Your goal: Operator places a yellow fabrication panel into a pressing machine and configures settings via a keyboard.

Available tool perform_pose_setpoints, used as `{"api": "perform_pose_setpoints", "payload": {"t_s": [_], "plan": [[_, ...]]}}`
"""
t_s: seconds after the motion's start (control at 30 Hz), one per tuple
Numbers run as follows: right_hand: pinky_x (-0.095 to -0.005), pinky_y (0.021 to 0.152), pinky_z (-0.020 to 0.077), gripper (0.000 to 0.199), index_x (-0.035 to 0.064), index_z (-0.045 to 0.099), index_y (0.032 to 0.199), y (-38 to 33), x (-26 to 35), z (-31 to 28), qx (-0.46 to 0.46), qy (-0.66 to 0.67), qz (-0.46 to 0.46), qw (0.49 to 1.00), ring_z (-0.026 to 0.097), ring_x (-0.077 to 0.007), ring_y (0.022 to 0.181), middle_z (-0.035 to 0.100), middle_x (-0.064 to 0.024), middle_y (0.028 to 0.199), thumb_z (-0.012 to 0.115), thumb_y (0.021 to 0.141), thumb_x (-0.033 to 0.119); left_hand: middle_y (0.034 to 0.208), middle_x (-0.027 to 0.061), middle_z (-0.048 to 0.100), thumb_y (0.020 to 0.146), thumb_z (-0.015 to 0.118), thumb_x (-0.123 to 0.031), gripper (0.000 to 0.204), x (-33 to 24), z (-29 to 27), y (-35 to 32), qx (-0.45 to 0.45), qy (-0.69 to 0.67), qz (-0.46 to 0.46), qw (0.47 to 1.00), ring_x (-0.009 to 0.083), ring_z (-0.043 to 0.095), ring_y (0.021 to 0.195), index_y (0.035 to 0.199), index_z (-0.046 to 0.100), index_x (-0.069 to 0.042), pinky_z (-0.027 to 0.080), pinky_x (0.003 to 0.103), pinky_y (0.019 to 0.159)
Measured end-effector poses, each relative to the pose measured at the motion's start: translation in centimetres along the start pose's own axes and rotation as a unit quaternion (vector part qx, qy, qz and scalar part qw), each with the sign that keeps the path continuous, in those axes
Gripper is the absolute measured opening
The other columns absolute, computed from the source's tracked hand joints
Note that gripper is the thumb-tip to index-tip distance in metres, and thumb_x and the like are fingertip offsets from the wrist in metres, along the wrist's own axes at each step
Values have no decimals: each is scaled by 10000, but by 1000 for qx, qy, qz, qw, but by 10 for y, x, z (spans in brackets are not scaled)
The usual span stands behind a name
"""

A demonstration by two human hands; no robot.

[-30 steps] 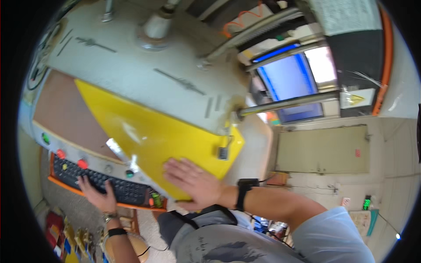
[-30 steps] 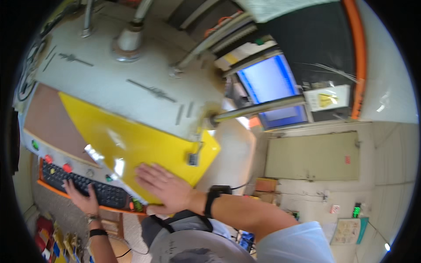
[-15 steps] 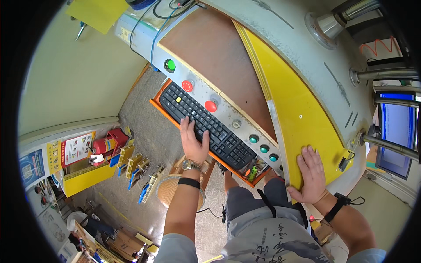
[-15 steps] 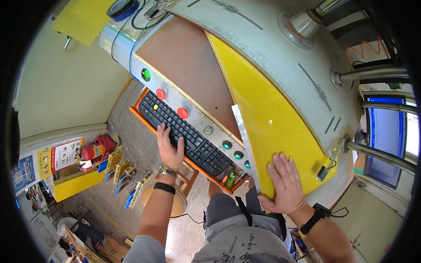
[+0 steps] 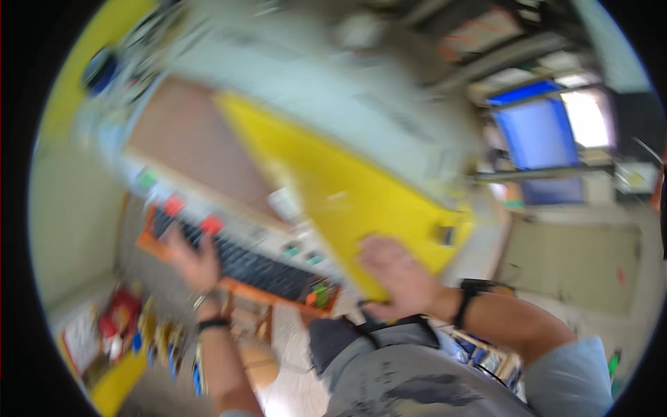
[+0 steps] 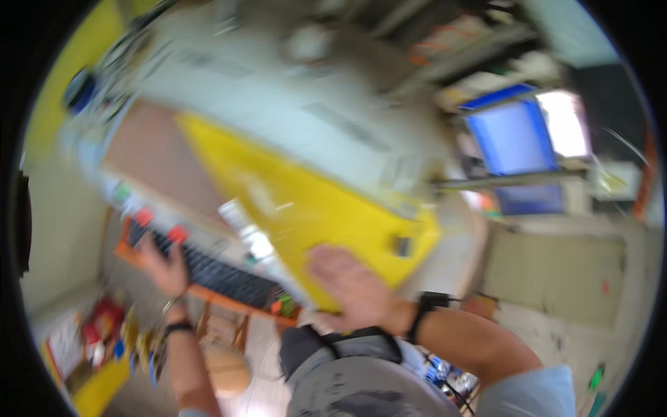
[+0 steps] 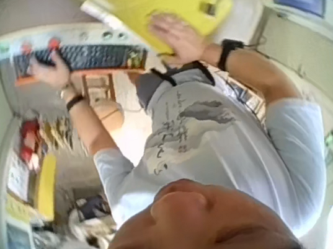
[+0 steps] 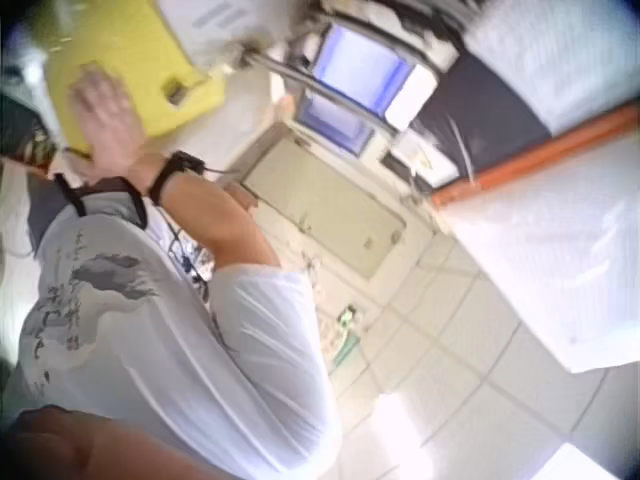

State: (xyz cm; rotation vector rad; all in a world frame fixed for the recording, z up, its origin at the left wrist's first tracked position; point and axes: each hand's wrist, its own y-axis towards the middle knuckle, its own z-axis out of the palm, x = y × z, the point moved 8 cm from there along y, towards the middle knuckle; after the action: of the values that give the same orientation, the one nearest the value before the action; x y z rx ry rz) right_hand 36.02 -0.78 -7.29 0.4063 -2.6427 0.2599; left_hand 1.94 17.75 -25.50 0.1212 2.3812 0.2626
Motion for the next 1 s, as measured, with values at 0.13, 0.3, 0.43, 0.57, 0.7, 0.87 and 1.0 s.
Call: {"api": "perform_pose_setpoints", "payload": {"t_s": [0.13, 0.3, 0.43, 0.57, 0.7, 0.87, 1.0], "plan": [[-503, 1290, 221, 879, -47, 423, 1538, 8, 16, 3, 33, 8, 7, 999, 303, -383, 1563, 362, -253, 1643, 731, 851, 407, 1545, 292, 452, 1021, 665, -234, 618, 54, -30, -13, -39, 70, 2, 997, 442, 379, 1469, 1514, 443, 65, 240, 529, 1254], [-469, 1311, 156, 886, -31, 394, 1564, 4, 13, 1, 15, -8, -5, 1000, 254, -347, 1590, 309, -223, 1685, 694, 863, 421, 1580, 250, 416, 1024, 673, -290, 635, 55, -6, -31, -62, 85, -7, 994, 419, 370, 1465, 1523, 439, 24, 283, 533, 1218], [-471, 1310, 157, 898, -30, 395, 1564, 4, 13, 3, 20, -1, -6, 1000, 254, -344, 1590, 308, -223, 1685, 700, 853, 425, 1637, 234, 337, 1019, 674, -315, 645, 44, -3, -50, -62, 95, -12, 993, 418, 330, 1498, 1517, 445, 25, 277, 540, 1230], [-472, 1309, 163, 906, -30, 397, 1563, 5, 14, 2, 22, 1, -6, 1000, 260, -344, 1589, 311, -221, 1686, 706, 842, 422, 1664, 230, 306, 1025, 658, -338, 655, 40, -7, -50, -73, 116, -21, 990, 420, 309, 1516, 1515, 442, 40, 282, 548, 1233], [-472, 1307, 170, 897, -31, 405, 1560, 5, 15, 2, 20, 2, -2, 1000, 268, -342, 1588, 316, -222, 1685, 702, 841, 415, 1665, 239, 297, 1045, 619, -357, 649, 39, -11, -51, -94, 98, -18, 991, 424, 288, 1531, 1513, 438, 54, 255, 554, 1249], [-480, 1305, 178, 899, -19, 406, 1565, 1, 5, 0, 18, -5, 8, 1000, 280, -339, 1584, 331, -210, 1682, 706, 843, 426, 1659, 309, 255, 1088, 470, -536, 782, 70, -17, -92, -151, 6, -170, 974, 445, 234, 1554, 1549, 380, 90, 240, 549, 1265], [-467, 1306, 173, 868, -22, 423, 1554, 13, 22, 6, 20, 31, -17, 999, 282, -327, 1585, 336, -207, 1682, 693, 855, 417, 1636, 325, 268, 1018, 412, -740, 992, 230, -78, -287, 19, 383, -457, 803, 452, 250, 1541, 1541, 397, 104, 280, 557, 1251]]}}
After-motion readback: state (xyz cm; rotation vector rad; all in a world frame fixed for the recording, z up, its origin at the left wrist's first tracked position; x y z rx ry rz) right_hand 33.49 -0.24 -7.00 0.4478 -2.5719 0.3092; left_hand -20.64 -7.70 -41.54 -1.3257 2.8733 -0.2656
